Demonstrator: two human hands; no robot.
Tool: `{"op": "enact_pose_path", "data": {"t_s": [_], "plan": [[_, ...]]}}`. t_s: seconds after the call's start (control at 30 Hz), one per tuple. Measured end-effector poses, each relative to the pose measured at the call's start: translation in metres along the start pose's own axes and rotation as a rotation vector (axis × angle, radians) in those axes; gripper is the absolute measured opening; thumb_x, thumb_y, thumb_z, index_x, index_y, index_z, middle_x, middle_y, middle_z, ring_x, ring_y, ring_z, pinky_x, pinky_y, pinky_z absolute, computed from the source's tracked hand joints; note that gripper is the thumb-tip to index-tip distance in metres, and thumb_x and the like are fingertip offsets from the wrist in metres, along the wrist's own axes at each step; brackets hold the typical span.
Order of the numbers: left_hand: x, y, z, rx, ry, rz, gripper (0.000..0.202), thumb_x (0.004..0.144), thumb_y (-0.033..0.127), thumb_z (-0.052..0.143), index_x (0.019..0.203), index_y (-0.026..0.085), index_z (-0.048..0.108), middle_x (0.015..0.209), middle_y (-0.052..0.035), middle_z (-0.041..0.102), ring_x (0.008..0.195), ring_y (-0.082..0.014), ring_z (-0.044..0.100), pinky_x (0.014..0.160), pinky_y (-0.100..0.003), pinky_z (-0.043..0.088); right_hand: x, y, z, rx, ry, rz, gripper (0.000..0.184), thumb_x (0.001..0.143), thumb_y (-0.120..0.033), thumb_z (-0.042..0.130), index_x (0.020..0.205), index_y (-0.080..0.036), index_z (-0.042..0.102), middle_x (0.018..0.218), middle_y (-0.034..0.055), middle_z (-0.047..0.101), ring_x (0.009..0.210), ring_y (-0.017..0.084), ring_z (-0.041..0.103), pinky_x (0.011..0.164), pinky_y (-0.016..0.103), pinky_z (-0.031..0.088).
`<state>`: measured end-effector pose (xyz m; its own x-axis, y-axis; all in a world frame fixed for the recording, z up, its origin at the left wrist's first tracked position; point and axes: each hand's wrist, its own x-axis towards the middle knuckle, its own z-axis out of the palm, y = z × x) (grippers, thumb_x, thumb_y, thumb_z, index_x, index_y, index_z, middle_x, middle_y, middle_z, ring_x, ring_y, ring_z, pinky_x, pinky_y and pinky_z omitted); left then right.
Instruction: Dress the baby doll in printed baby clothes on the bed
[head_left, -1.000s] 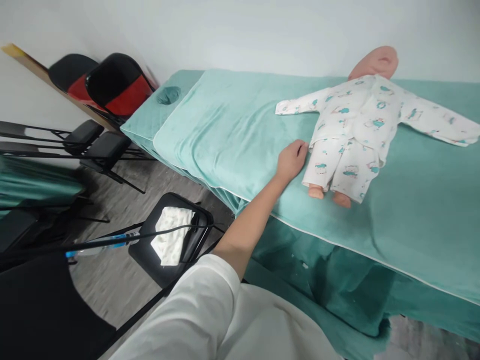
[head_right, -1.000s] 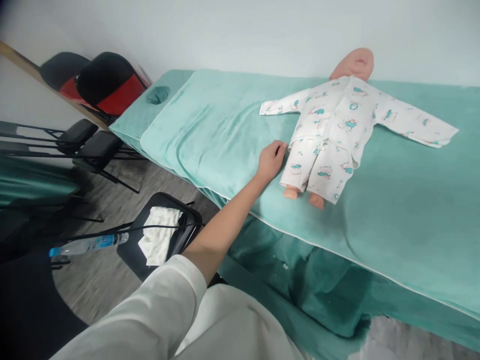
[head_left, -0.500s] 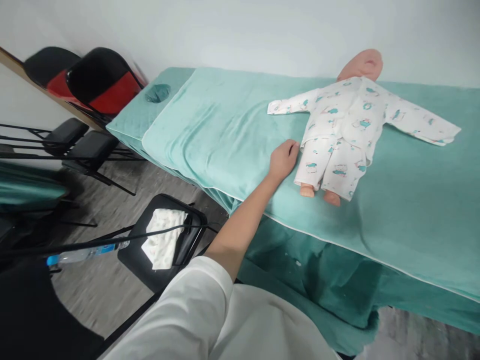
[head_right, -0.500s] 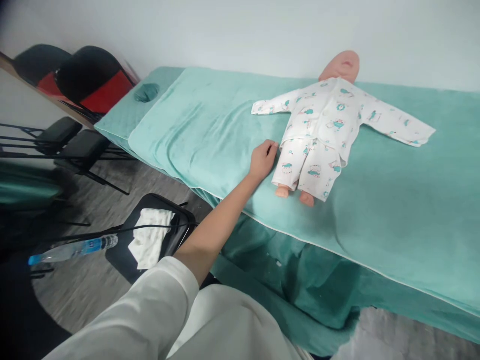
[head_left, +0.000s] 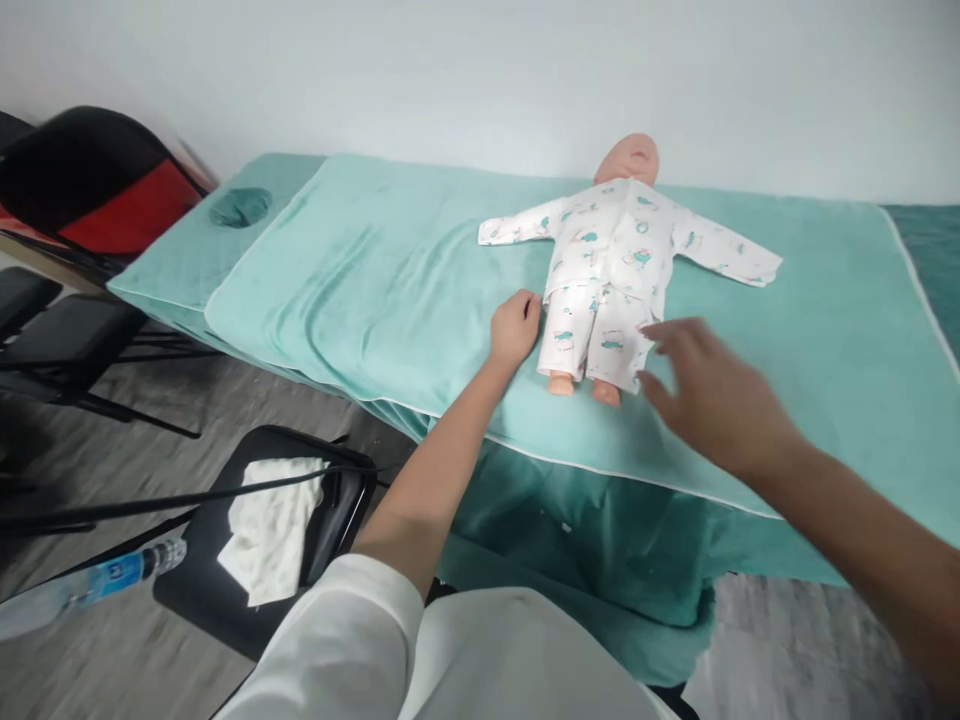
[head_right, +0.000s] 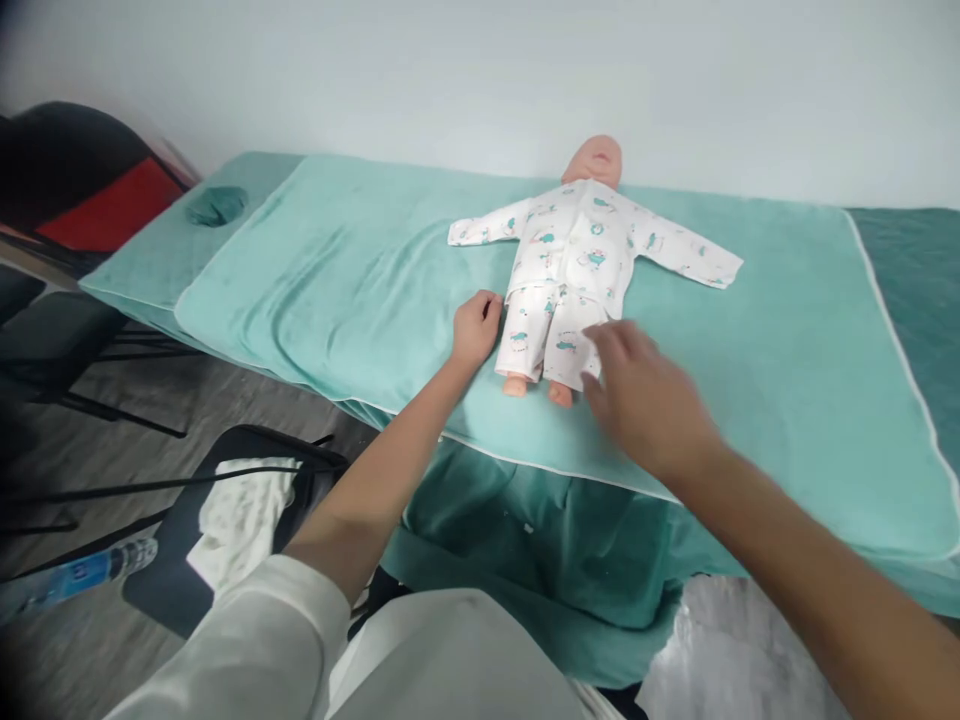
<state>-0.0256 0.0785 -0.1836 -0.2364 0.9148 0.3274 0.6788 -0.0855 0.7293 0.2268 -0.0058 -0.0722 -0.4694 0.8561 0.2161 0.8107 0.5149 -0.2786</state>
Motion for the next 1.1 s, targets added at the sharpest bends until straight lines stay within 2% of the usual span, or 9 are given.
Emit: {"op": "enact_pose_path", "data": {"t_s": [0.1,0.2,0.3,0.4,0.53,0.7,0.83,0.97,1.1], "plan": [[0.004,0.000,0.001,0.049,0.010,-0.015,0.029,0.103,0.035,0.042,0.084,0.023,0.061,0.086,-0.0046,0.071,0.081,-0.0210,0.063,0.074,-0.032,0.041,0.000,0.001,0.024,-0.185,-0.154,0.041,0.043,0.094,-0.028,0.058,0.134,-0.012,0.054,0.128,0.0205,0.062,0.108,0.035,0.063,0.073,0.041,0.053],[0.006,-0.002,0.003,0.074,0.027,-0.020,0.029,0.103,0.035,0.042,0.084,0.023,0.062,0.085,-0.0048,0.071,0.081,-0.0212,0.062,0.073,-0.032,0.040,0.002,0.000,0.039,-0.208,-0.179,0.103,0.031,0.097,-0.022,0.049,0.126,-0.013,0.056,0.117,0.0169,0.064,0.096,0.029,0.063,0.067,0.035,0.045],[0.006,-0.003,0.003,0.061,0.039,-0.020,0.029,0.102,0.036,0.043,0.084,0.023,0.061,0.083,-0.0046,0.070,0.078,-0.0207,0.061,0.072,-0.032,0.038,0.001,-0.001,0.036,-0.096,-0.122,0.029,0.016,0.100,-0.022,0.045,0.104,-0.018,0.060,0.104,0.0108,0.064,0.085,0.023,0.060,0.067,0.033,0.041],[0.006,-0.003,0.003,0.048,0.052,-0.013,0.029,0.102,0.036,0.043,0.083,0.023,0.061,0.081,-0.0038,0.069,0.076,-0.0197,0.059,0.070,-0.031,0.036,0.000,-0.003,0.026,0.012,-0.047,-0.051,0.013,0.101,-0.029,0.050,0.095,-0.020,0.058,0.095,0.0063,0.063,0.079,0.019,0.058,0.067,0.030,0.039],[0.006,-0.003,0.003,0.037,0.056,-0.008,0.029,0.102,0.035,0.043,0.083,0.022,0.061,0.079,-0.0030,0.068,0.074,-0.0183,0.058,0.070,-0.031,0.036,0.002,-0.003,0.017,0.003,-0.120,-0.106,0.016,0.099,-0.033,0.058,0.090,-0.021,0.057,0.087,0.0025,0.063,0.074,0.018,0.056,0.062,0.030,0.033],[0.007,-0.004,0.004,0.040,0.058,-0.024,0.030,0.102,0.035,0.044,0.082,0.021,0.061,0.079,-0.0031,0.069,0.074,-0.0180,0.059,0.070,-0.030,0.037,0.010,-0.012,0.020,0.024,-0.092,-0.099,0.015,0.102,-0.032,0.055,0.095,-0.020,0.060,0.096,0.0044,0.066,0.086,0.020,0.061,0.070,0.031,0.039],[0.008,-0.004,0.003,0.039,0.062,-0.025,0.028,0.101,0.034,0.044,0.083,0.021,0.062,0.079,-0.0030,0.069,0.074,-0.0179,0.059,0.071,-0.030,0.038,0.019,-0.033,0.036,-0.150,-0.098,-0.084,0.015,0.099,-0.032,0.058,0.100,-0.018,0.061,0.103,0.0087,0.066,0.101,0.028,0.061,0.079,0.037,0.040],[0.008,-0.003,0.002,0.025,0.056,-0.037,0.028,0.101,0.033,0.045,0.083,0.021,0.062,0.077,-0.0028,0.068,0.073,-0.0174,0.058,0.070,-0.030,0.037,0.026,-0.049,0.051,-0.293,-0.097,-0.029,0.011,0.099,-0.022,0.053,0.105,-0.016,0.060,0.104,0.0116,0.067,0.099,0.030,0.062,0.079,0.040,0.038],[0.008,-0.002,0.000,0.009,0.055,-0.038,0.028,0.100,0.033,0.045,0.082,0.020,0.062,0.077,-0.0026,0.067,0.072,-0.0170,0.058,0.070,-0.030,0.037,0.025,-0.051,0.059,-0.280,-0.041,-0.024,0.016,0.097,-0.015,0.049,0.110,-0.015,0.058,0.101,0.0102,0.068,0.096,0.029,0.062,0.081,0.040,0.037]]}}
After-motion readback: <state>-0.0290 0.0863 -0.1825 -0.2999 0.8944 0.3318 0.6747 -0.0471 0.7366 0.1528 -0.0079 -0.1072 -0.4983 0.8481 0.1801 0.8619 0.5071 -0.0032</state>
